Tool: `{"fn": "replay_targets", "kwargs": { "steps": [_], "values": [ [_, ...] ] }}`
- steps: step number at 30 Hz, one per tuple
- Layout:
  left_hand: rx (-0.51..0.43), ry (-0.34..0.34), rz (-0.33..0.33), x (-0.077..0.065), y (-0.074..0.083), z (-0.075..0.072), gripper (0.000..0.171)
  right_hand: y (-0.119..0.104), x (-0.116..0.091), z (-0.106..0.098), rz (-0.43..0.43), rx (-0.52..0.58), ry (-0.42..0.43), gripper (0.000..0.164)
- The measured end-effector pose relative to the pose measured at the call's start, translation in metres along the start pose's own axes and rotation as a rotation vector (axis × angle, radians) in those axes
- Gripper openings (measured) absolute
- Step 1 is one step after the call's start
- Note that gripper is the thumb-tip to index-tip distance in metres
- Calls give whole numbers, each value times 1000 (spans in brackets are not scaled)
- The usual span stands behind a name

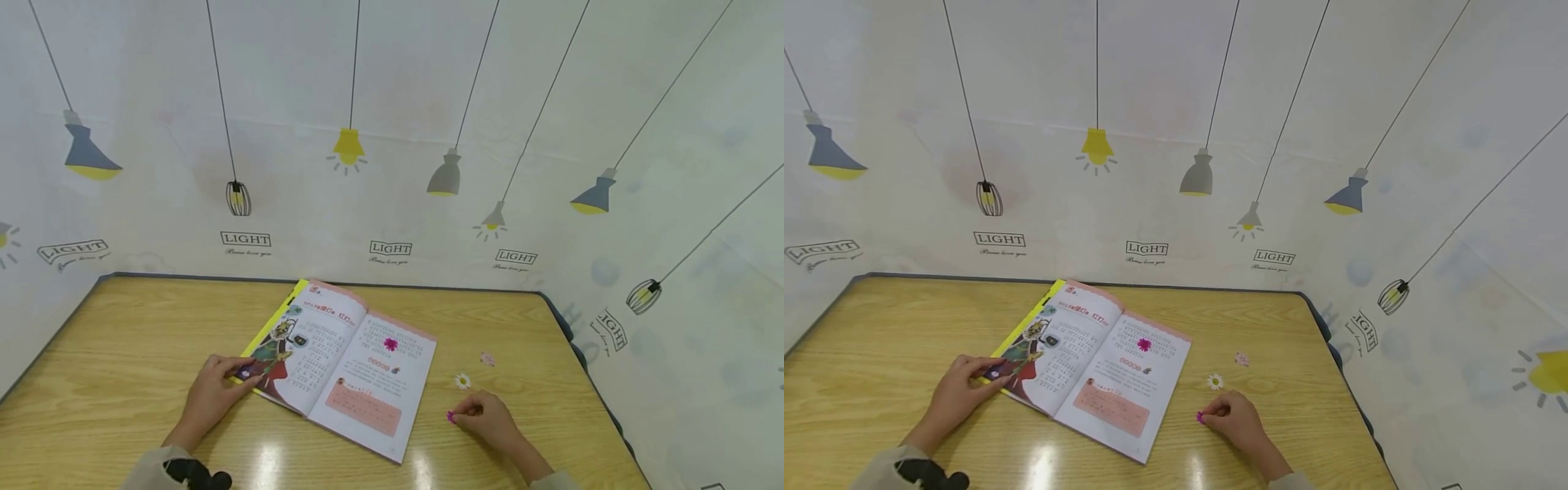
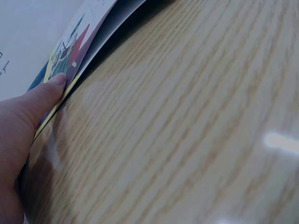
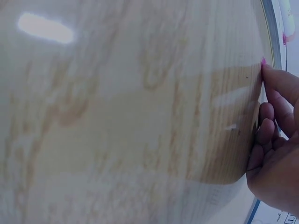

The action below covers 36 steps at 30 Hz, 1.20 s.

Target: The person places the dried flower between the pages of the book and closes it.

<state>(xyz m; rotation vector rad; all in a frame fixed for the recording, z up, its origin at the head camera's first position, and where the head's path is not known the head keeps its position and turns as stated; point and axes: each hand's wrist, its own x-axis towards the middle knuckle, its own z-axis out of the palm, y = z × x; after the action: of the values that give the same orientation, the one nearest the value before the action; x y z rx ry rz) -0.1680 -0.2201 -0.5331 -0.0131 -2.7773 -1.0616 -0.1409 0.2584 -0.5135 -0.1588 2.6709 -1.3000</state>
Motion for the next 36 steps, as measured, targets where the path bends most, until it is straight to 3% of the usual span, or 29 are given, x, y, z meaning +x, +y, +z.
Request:
{"fn": "replay_targets", "kwargs": {
  "steps": [23, 28, 36],
  "values": [
    [-5, 0, -7, -1, 2, -1, 46, -12, 8, -11, 1, 57, -67, 16],
    [-2, -10, -16, 0, 2, -1, 47, -23, 17, -11, 17, 27, -66, 18],
    [0, -18, -31, 0, 1, -1, 50, -36, 33, -4, -45, -48, -45, 14]
  ]
}}
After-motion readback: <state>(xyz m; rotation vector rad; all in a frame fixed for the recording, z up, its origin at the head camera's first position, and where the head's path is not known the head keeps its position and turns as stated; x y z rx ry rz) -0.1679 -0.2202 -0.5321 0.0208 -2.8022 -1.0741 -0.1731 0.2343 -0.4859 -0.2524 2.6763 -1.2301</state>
